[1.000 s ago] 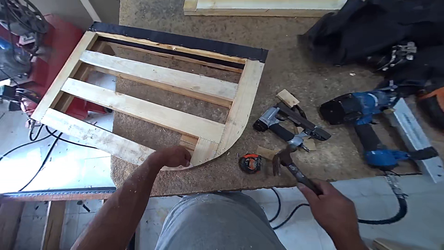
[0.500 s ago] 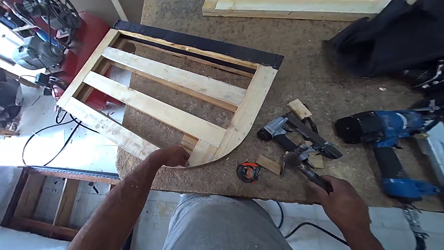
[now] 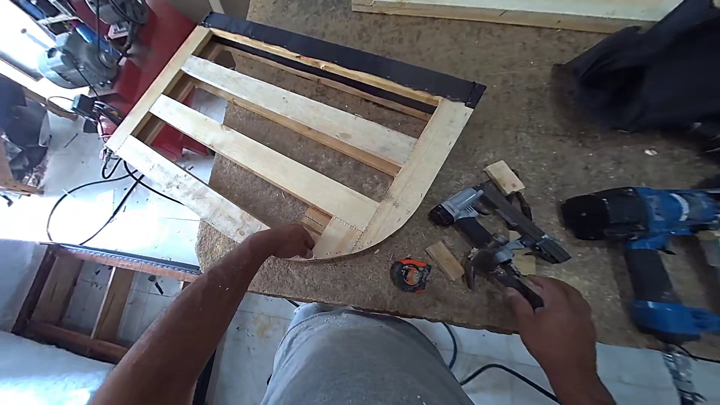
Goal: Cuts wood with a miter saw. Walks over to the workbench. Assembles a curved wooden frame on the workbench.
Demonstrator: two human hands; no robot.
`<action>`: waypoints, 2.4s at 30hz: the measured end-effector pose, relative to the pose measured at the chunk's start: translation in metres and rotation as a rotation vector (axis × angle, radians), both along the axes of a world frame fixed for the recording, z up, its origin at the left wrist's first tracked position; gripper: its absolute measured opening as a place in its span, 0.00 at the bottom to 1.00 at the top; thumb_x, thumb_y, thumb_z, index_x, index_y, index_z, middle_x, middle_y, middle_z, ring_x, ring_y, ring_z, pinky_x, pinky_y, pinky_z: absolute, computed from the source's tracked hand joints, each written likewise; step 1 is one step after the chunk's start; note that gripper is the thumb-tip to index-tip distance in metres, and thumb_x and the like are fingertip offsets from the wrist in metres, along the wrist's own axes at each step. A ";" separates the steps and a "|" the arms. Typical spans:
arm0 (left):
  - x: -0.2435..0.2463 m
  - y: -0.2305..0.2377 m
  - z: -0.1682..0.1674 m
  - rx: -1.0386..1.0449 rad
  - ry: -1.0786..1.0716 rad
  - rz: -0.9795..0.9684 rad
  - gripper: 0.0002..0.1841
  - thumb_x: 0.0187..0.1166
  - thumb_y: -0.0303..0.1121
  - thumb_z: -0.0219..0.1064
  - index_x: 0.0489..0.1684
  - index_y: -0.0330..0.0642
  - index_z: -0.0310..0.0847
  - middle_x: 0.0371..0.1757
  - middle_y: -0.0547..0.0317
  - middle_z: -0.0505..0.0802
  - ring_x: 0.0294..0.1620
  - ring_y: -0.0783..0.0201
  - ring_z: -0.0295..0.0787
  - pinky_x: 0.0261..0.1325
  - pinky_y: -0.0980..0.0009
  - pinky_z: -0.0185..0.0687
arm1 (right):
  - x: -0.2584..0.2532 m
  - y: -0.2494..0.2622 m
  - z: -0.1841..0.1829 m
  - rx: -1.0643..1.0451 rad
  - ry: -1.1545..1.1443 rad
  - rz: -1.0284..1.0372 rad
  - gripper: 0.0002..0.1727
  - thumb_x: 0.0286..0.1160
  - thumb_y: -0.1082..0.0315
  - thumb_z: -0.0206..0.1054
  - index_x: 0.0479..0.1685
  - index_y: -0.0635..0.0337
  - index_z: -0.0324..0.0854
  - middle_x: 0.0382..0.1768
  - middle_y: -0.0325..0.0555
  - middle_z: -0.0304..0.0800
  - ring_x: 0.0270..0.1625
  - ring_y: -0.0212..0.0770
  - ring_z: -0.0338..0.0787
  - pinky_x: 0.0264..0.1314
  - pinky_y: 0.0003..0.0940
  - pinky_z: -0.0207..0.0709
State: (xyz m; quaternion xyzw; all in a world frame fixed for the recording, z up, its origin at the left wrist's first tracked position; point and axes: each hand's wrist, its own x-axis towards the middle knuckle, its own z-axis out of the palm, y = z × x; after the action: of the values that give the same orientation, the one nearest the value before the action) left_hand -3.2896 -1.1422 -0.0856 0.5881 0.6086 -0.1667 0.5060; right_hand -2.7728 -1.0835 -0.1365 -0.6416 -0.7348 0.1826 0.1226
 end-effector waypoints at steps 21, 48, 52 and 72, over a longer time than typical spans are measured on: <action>-0.031 -0.017 -0.002 0.074 0.002 -0.033 0.14 0.87 0.42 0.65 0.65 0.62 0.90 0.64 0.61 0.93 0.71 0.54 0.85 0.77 0.34 0.69 | -0.216 -0.051 0.040 -0.068 0.102 0.546 0.17 0.78 0.54 0.72 0.57 0.55 0.90 0.62 0.47 0.89 0.68 0.47 0.87 0.71 0.50 0.82; -0.063 -0.062 -0.029 0.524 0.106 0.106 0.25 0.71 0.68 0.68 0.54 0.66 0.92 0.66 0.72 0.90 0.88 0.58 0.65 0.90 0.28 0.26 | -0.012 -0.006 0.047 -0.212 -0.303 -0.024 0.31 0.82 0.42 0.60 0.60 0.64 0.81 0.50 0.69 0.88 0.52 0.71 0.89 0.51 0.77 0.77; -0.061 -0.071 -0.040 0.705 0.274 0.244 0.33 0.86 0.68 0.44 0.45 0.57 0.93 0.65 0.66 0.92 0.87 0.54 0.67 0.93 0.33 0.32 | -0.073 -0.054 0.103 -0.228 0.045 0.082 0.35 0.83 0.40 0.55 0.69 0.65 0.76 0.36 0.58 0.89 0.35 0.55 0.91 0.36 0.63 0.84; -0.057 -0.074 -0.054 0.842 0.466 0.244 0.33 0.85 0.60 0.37 0.26 0.53 0.87 0.38 0.60 0.93 0.63 0.52 0.86 0.88 0.32 0.42 | -0.296 -0.156 0.081 -0.575 0.504 0.182 0.20 0.91 0.51 0.51 0.51 0.57 0.82 0.24 0.34 0.85 0.19 0.33 0.85 0.20 0.32 0.83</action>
State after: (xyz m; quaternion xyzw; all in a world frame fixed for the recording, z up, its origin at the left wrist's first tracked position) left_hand -3.3461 -1.2161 -0.1397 0.6130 0.7844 0.0268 0.0910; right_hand -3.0690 -1.2396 -0.0558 -0.5172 -0.6543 0.5429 0.0980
